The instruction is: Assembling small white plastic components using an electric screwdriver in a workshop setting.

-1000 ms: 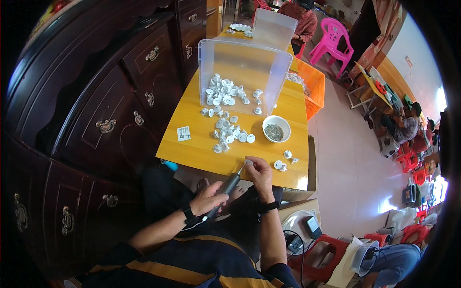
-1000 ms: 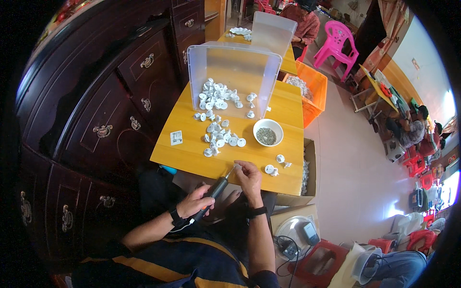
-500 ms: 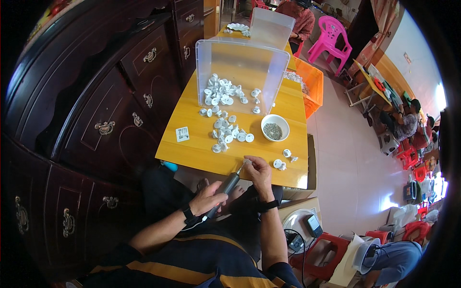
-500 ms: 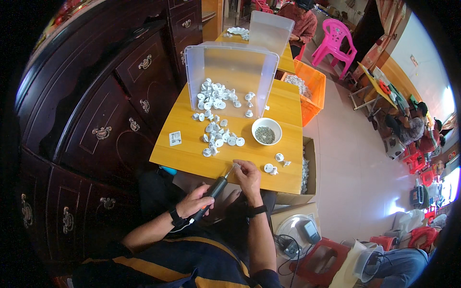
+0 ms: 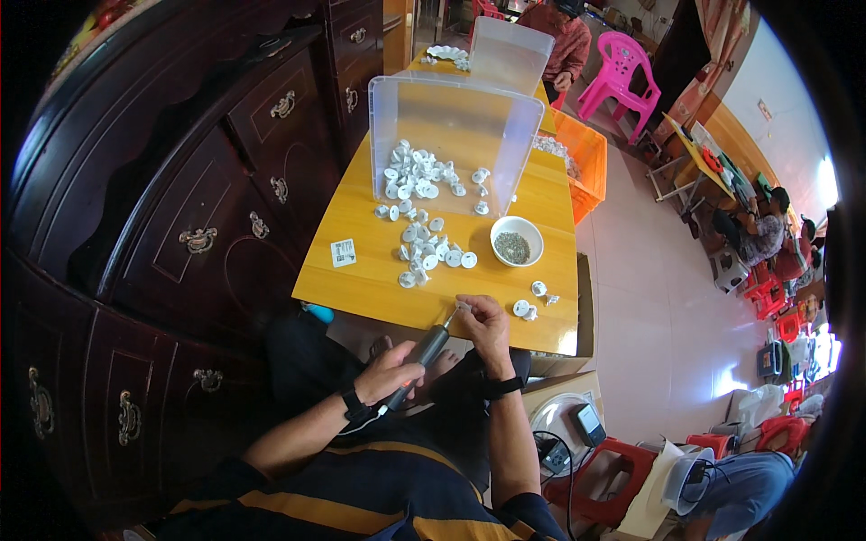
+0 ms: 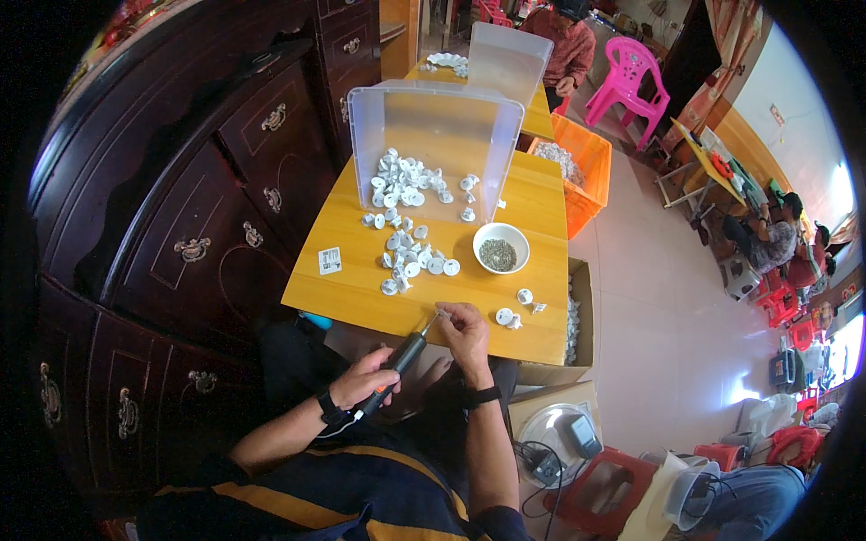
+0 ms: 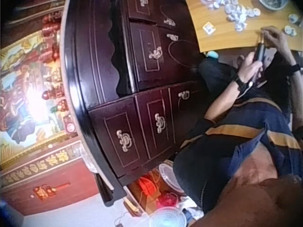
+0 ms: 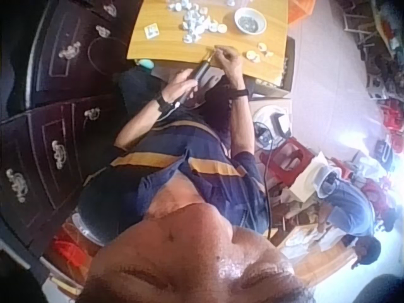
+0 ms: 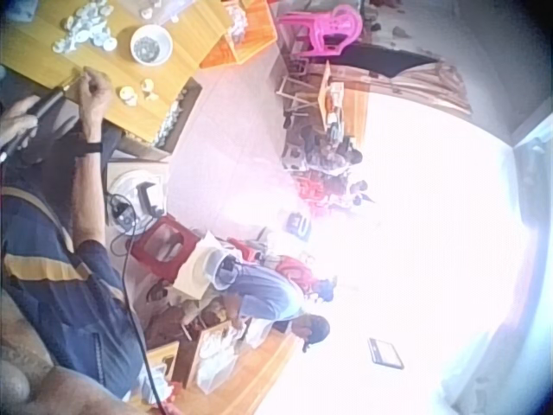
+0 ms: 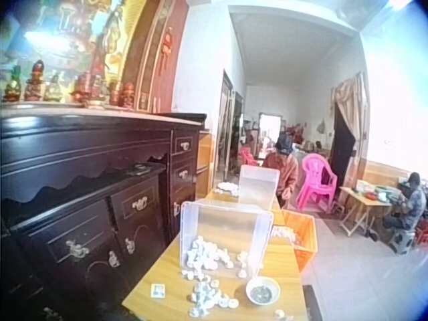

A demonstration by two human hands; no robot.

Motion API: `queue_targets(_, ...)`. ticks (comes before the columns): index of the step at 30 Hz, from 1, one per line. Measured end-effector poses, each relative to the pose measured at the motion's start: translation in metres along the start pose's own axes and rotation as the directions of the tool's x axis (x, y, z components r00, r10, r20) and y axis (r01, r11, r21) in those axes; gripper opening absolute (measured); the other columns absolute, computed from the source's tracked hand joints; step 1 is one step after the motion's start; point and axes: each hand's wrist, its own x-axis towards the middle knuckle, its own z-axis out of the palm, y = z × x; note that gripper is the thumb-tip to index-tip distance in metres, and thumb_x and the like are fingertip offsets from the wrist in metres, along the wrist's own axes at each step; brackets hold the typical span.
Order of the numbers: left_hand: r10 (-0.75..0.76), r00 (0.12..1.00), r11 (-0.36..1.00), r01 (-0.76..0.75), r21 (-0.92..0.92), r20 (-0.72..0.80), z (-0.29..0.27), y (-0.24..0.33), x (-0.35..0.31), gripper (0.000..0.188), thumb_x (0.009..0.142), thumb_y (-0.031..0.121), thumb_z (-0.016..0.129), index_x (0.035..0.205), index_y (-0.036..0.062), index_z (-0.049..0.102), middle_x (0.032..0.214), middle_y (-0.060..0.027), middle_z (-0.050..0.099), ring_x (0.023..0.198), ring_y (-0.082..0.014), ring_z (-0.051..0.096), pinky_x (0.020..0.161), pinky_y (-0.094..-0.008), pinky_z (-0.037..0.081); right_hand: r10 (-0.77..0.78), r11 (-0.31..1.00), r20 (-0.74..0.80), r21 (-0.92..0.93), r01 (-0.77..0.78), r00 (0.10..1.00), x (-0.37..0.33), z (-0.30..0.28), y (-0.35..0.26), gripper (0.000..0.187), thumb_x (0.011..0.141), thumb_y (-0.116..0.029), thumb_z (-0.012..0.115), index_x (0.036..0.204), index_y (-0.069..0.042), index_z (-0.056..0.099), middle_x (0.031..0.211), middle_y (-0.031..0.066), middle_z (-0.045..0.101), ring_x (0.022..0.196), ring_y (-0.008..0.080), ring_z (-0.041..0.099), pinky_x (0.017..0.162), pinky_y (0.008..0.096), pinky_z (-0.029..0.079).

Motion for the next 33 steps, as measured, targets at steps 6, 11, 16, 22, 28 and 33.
queue_targets(6, -0.034, 0.998, 0.984, 0.041, -0.173, 0.046, -0.005, 0.003, -0.003, 0.028, 0.091, 0.018, 0.056, 0.115, 0.0037, 0.05, 0.081, -0.0057, 0.062, 0.059, -0.013, 0.061, 0.052, -0.0253, 0.049, 0.007, 0.999, 0.044, 0.037, -0.009, 0.999, 0.0, -0.002, 0.002, 0.021, 0.081, -0.002, 0.072, 0.102, -0.004, 0.073, 0.083, 0.0004, 0.057, 0.074, 0.01, 0.05, 0.068, 0.0234, 0.043)
queue_targets(11, -0.057, 0.996, 0.981, 0.069, -0.184, 0.07, -0.009, 0.005, -0.002, 0.029, 0.092, 0.02, 0.056, 0.115, 0.0041, 0.051, 0.081, -0.0075, 0.063, 0.059, -0.0136, 0.062, 0.052, -0.0253, 0.05, -0.004, 1.0, 0.068, 0.028, 0.002, 0.998, 0.0, -0.004, 0.006, 0.021, 0.081, -0.001, 0.072, 0.102, -0.004, 0.073, 0.085, 0.0011, 0.058, 0.075, 0.0103, 0.05, 0.069, 0.0232, 0.043)
queue_targets(16, -0.05, 0.996, 0.976, 0.065, -0.21, 0.077, -0.009, 0.007, -0.002, 0.028, 0.092, 0.021, 0.056, 0.114, 0.0039, 0.051, 0.081, -0.0077, 0.063, 0.059, -0.0133, 0.062, 0.052, -0.0249, 0.05, 0.006, 1.0, 0.068, 0.03, -0.008, 0.998, 0.001, -0.004, 0.005, 0.022, 0.081, -0.001, 0.072, 0.103, -0.004, 0.072, 0.086, 0.0014, 0.058, 0.076, 0.0105, 0.051, 0.07, 0.0233, 0.044)
queue_targets(22, -0.075, 0.991, 0.973, 0.097, -0.21, 0.112, -0.011, 0.007, 0.001, 0.03, 0.092, 0.021, 0.055, 0.118, 0.005, 0.049, 0.084, -0.0084, 0.063, 0.062, -0.0141, 0.062, 0.054, -0.0259, 0.052, -0.031, 0.999, 0.029, 0.031, 0.03, 0.999, 0.001, -0.003, 0.011, 0.024, 0.079, 0.002, 0.071, 0.102, -0.006, 0.073, 0.084, 0.0038, 0.061, 0.069, 0.012, 0.052, 0.064, 0.0244, 0.045)
queue_targets(28, -0.081, 0.988, 0.976, 0.106, -0.189, 0.133, -0.012, 0.008, 0.002, 0.031, 0.093, 0.02, 0.053, 0.121, 0.0067, 0.048, 0.086, -0.0086, 0.064, 0.064, -0.0149, 0.063, 0.056, -0.0263, 0.053, -0.027, 0.998, 0.007, 0.054, 0.027, 1.0, 0.001, -0.001, 0.01, 0.024, 0.08, 0.001, 0.072, 0.103, -0.006, 0.073, 0.086, 0.0036, 0.062, 0.07, 0.0114, 0.053, 0.065, 0.0238, 0.046)
queue_targets(33, -0.089, 0.988, 0.976, 0.113, -0.188, 0.128, -0.013, 0.008, 0.004, 0.03, 0.093, 0.02, 0.053, 0.12, 0.0068, 0.048, 0.085, -0.0085, 0.064, 0.064, -0.0149, 0.063, 0.056, -0.0262, 0.053, -0.013, 0.999, 0.025, 0.052, 0.012, 1.0, 0.001, -0.001, 0.01, 0.023, 0.081, 0.0, 0.072, 0.104, -0.005, 0.073, 0.086, 0.0026, 0.061, 0.072, 0.0105, 0.053, 0.067, 0.0234, 0.046)
